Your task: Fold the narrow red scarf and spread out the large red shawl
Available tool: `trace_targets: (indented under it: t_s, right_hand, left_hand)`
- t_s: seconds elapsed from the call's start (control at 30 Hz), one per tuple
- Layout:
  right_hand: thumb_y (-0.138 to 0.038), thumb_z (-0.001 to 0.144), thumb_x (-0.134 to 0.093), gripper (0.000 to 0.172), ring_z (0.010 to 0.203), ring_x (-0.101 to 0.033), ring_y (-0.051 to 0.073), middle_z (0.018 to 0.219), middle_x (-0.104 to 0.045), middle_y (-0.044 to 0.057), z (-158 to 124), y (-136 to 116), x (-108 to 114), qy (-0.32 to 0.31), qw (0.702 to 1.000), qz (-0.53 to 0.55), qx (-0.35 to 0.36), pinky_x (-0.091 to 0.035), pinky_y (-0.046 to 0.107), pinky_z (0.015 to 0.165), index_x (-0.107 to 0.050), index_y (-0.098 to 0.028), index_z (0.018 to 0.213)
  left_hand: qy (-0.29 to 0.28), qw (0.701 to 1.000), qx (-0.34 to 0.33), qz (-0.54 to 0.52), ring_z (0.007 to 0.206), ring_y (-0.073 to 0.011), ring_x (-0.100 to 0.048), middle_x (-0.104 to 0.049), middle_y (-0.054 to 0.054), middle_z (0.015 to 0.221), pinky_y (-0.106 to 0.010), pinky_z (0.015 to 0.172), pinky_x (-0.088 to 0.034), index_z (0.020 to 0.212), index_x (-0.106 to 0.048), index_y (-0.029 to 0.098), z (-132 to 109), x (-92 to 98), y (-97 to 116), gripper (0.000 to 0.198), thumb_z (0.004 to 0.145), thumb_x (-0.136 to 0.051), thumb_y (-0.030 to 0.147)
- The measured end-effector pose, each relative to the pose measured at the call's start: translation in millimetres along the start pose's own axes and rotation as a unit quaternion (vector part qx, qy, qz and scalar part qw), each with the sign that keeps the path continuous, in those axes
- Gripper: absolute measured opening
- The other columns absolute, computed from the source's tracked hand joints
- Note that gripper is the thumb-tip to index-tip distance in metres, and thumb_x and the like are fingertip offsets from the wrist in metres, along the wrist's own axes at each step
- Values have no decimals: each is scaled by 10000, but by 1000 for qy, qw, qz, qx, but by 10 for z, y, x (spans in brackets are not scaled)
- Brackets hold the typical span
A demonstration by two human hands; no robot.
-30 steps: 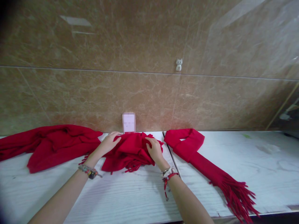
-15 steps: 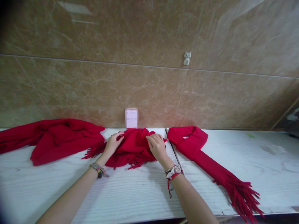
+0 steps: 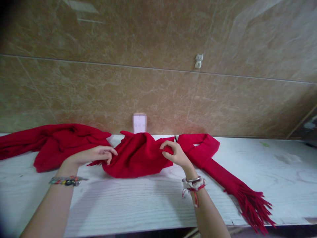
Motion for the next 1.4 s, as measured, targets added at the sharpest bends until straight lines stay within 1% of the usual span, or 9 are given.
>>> trace_targets:
  t_s: [0.07,0.13,0.27,0.6,0.87,1.0,1.1,1.23,1.4]
  right_hand:
    - [-280,743,-503,112,617,-561,148,678,-612,20,6,44,-51,-33,998,19,-59,-444,264,577,-562,-185,733]
    - [-311,779,-470,164,615,-557,147,668,-611,20,6,104,-114,9,995,-8,-97,-443,265,594,-563,-183,737]
    - [-311,809,-441,198,650,-563,168,705,-619,41,-10,197,-245,85,986,-84,-119,-456,299,646,-588,-179,798]
    - [-154,735,-521,110,729,-559,200,787,-564,74,-85,306,-497,62,979,-176,-80,-487,347,688,-623,-188,757]
    - [-268,736,-531,111,708,-505,166,706,-511,8,-38,183,-156,248,967,6,-54,-426,307,680,-538,-215,639]
    - [-367,761,-499,318,616,-499,155,588,-507,1,-10,274,-144,109,975,170,-89,-409,296,611,-483,-205,487]
    - [-395,789,-476,383,575,-497,151,537,-512,4,-10,295,-221,59,983,138,-105,-408,304,614,-495,-204,458]
    - [-354,779,-515,241,666,-534,173,659,-576,27,-26,240,-312,138,986,-4,-95,-423,317,664,-587,-204,605]
    - [-311,798,-515,183,791,-564,192,838,-592,70,-60,167,-469,93,989,-93,-61,-451,334,739,-651,-192,824]
  left_hand:
    - [38,999,16,19,562,-163,-582,-600,0,564,-267,555,-466,815,-599,171,20,9,-48,324,706,-502,460]
    - [182,982,-10,44,620,-172,-596,-594,-10,585,-286,628,-479,764,-579,167,138,-11,-61,327,739,-426,456]
    - [365,924,-56,102,888,-211,-605,-650,-108,929,-339,827,-453,911,-574,140,405,-200,-41,317,765,-418,374]
    - [350,923,-51,153,958,-217,-599,-662,-95,1009,-327,889,-425,908,-613,164,501,-502,12,195,784,-478,230]
    - [533,836,-128,17,848,-203,-589,-656,-56,842,-316,817,-436,782,-598,173,269,-142,53,222,723,-482,353]
    - [353,925,-75,-118,742,-209,-599,-645,-33,715,-319,727,-454,717,-591,177,214,-25,-56,327,650,-556,495]
    - [233,965,21,-116,627,-204,-590,-614,-30,606,-315,629,-448,665,-580,179,229,-56,-134,431,705,-458,591]
    - [351,928,68,103,651,-209,-583,-593,-30,574,-294,635,-414,579,-520,206,297,-96,-113,346,783,-408,461]
    - [420,885,-2,202,749,-221,-587,-640,-67,749,-307,707,-426,692,-539,198,380,-257,-10,248,813,-396,360]
Point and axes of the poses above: each hand's wrist, its own z-axis towards the middle knuckle, its own x-axis out of the back of the hand, y = z × x, the point moved 2 cm from there along z, towards the middle knuckle
